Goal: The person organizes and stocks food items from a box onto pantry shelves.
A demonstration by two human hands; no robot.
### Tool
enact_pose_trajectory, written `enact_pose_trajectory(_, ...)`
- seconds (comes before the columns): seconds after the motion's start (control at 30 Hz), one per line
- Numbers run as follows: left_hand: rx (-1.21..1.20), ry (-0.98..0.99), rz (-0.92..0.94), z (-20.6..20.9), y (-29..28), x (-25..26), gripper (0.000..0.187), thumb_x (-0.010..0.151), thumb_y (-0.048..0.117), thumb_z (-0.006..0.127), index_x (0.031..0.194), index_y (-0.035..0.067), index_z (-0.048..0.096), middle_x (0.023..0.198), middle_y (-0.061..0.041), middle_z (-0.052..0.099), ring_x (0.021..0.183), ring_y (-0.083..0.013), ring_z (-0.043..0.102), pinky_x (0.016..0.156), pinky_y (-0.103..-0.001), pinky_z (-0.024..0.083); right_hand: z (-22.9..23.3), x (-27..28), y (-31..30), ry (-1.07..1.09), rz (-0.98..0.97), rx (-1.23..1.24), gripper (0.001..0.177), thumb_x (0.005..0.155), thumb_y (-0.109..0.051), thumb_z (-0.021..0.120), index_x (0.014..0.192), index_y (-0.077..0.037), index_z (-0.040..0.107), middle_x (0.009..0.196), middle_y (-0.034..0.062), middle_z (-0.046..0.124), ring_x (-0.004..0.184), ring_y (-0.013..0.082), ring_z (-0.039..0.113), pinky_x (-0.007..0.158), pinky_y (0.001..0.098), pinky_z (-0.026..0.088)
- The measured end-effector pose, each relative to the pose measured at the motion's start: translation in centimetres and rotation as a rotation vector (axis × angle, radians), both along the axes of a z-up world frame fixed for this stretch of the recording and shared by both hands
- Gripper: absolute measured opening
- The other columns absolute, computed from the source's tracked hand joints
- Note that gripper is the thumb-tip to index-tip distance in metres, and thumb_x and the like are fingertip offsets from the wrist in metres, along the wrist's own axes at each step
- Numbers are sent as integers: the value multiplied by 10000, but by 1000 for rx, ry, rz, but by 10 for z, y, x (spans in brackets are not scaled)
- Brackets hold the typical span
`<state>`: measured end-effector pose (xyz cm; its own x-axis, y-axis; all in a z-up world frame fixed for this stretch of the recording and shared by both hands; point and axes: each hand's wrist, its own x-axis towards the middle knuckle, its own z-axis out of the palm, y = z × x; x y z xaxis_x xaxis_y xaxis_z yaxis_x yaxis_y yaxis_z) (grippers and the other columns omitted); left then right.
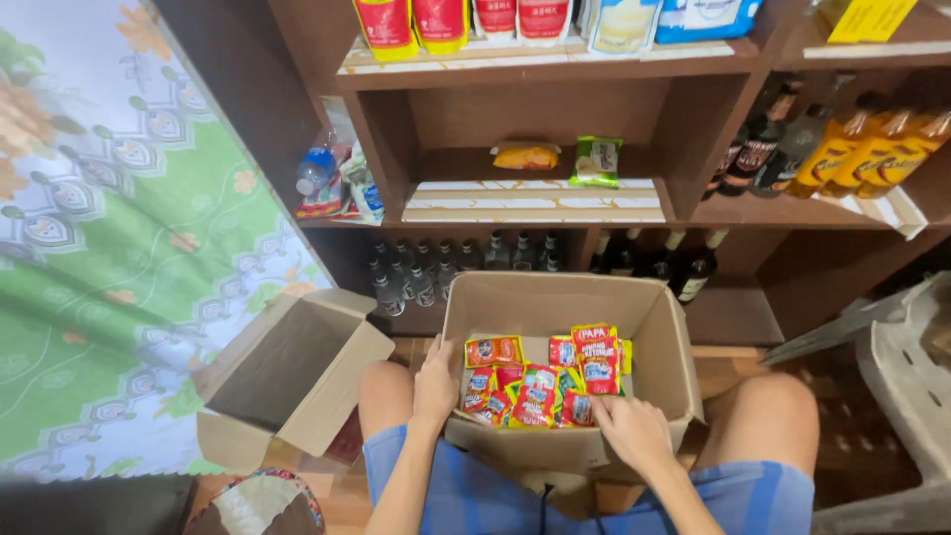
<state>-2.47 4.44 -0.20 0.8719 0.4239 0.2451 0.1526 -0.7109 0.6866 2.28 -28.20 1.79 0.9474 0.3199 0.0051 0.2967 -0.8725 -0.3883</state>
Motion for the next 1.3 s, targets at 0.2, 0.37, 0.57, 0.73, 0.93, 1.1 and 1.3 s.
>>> enact_pose_trajectory(0.2, 95, 10, -37, -2, 7, -3, 516, 771, -100, 546, 1256, 75, 559, 1489, -200, 503, 1210, -485, 561, 964, -561, 498, 6, -3, 3, 53, 18, -50, 520, 969, -520, 499, 795, -138, 805, 811, 198, 731, 820, 408, 707, 800, 527, 560)
enact_pose_trajectory(0.37, 131, 139, -26, -2, 9, 4, 487, 803, -65, 585, 1268, 77, 555, 1528, -203, 449, 1184, -498, 568, 954, -559, 507, 10, -6, 7, 98, 60, -39, 488, 949, -497, 522, 785, -131, 801, 779, 191, 734, 804, 407, 705, 803, 526, 552)
enact_pose_trajectory(0.57, 670, 24, 157, 19, -9, 42, 375, 774, 49, 671, 1145, 64, 614, 1576, -253, 394, 1346, -459, 476, 1037, -507, 450, 0, 48, 17, 300, 276, -125, 496, 935, -512, 580, 775, -86, 777, 747, 153, 746, 789, 354, 726, 769, 494, 570)
enact_pose_trajectory(0.73, 696, 216, -97, 51, -36, 95, 394, 800, 92, 695, 1188, 150, 658, 1458, -118, 477, 1388, -475, 360, 1042, -613, 353, -3, 99, 61, 638, 416, -187, 443, 941, -496, 579, 1103, -107, 713, 956, 149, 766, 923, 324, 757, 832, 456, 588)
enact_pose_trajectory(0.93, 890, 430, -190, -28, -60, 167, 362, 861, 292, 642, 1180, 140, 723, 1438, -194, 492, 1474, -419, 305, 1140, -512, 309, -65, 159, 121, 528, 538, -369, 536, 897, -410, 697, 1359, -158, 594, 1245, 168, 685, 1156, 367, 660, 956, 479, 539)
enact_pose_trajectory(1.1, 712, 1004, -377, -165, -40, 208, 337, 999, 273, 582, 1309, 156, 646, 1418, -115, 571, 1320, -312, 511, 1088, -472, 376, -134, 164, 143, 346, 635, -558, 694, 814, -422, 785, 1401, -149, 536, 1412, 99, 552, 1328, 315, 536, 1019, 503, 492)
enact_pose_trajectory(1.3, 553, 957, -356, -181, -18, 194, 550, 886, 306, 656, 1400, 175, 509, 1478, -145, 466, 1376, -374, 417, 1054, -497, 391, -185, 159, 153, 264, 593, -68, 829, 782, -445, 822, 1397, -10, 478, 1417, 214, 518, 1310, 401, 527, 1008, 541, 461)
